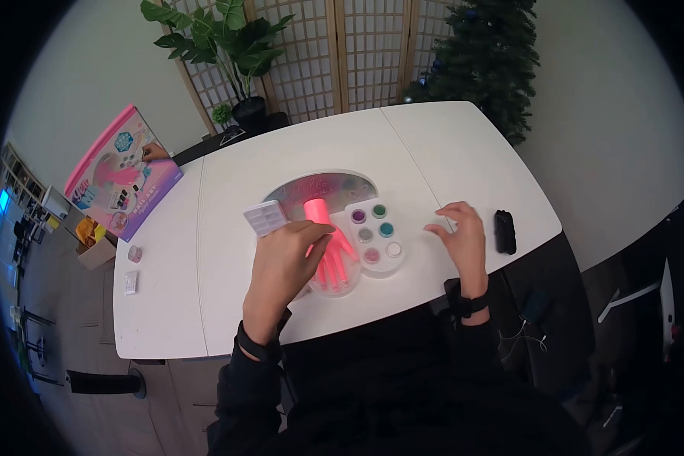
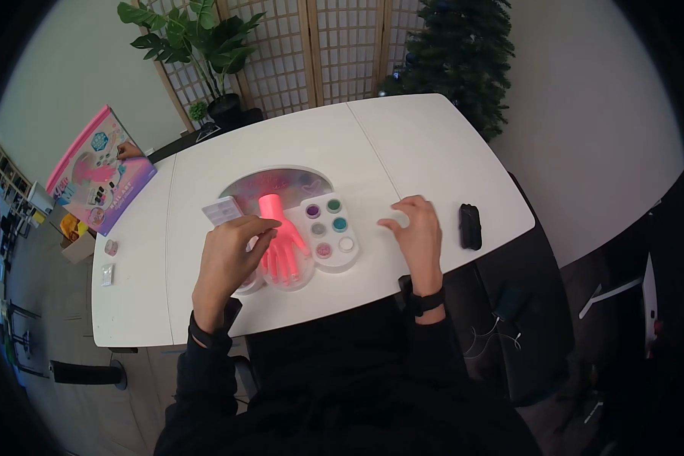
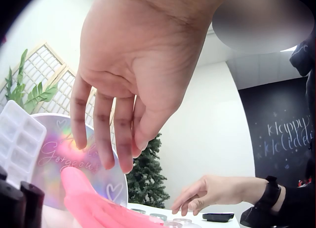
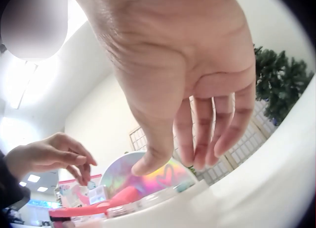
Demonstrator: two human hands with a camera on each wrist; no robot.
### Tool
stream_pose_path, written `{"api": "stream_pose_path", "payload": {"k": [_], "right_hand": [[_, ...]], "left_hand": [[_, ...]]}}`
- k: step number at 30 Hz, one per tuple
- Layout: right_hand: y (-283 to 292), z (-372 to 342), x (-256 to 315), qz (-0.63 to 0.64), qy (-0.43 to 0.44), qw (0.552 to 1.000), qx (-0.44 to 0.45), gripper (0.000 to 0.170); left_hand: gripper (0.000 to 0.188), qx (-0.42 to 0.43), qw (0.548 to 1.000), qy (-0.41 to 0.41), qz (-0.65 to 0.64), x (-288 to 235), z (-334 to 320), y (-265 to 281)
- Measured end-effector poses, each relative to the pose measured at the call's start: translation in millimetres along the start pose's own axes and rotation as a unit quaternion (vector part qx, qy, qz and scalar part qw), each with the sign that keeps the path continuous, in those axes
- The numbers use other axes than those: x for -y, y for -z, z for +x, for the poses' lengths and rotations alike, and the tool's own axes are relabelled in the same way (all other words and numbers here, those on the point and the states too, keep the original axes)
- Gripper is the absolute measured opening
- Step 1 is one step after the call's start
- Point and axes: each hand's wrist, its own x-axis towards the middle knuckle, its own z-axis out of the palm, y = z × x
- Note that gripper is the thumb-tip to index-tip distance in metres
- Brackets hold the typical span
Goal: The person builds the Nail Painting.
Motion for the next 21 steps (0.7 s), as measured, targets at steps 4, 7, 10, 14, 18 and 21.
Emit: {"api": "stream_pose_path", "payload": {"k": [4,7,10,14,18,21], "right_hand": [[26,2,-50,-0.288,-0.247,0.925,0.022,0.052],[34,8,-81,-0.281,-0.379,0.879,0.069,0.048],[19,-1,-129,-0.289,-0.364,0.882,0.079,0.045],[29,3,-94,-0.171,-0.306,0.932,0.088,0.039],[26,9,-34,0.015,-0.06,0.998,0.034,0.048],[35,16,40,0.167,0.019,0.982,0.081,0.064]], "left_hand": [[0.012,0.004,1.0,0.002,0.001,-3,1,1],[0.013,0.007,1.0,0.003,0.003,-4,0,1],[0.013,0.002,1.0,-0.004,-0.001,-4,1,1],[0.014,0.002,1.0,-0.001,-0.01,-7,0,6],[0.027,0.012,0.999,0.001,-0.044,-9,0,11],[0.052,-0.022,0.997,-0.035,-0.062,-12,1,16]]}}
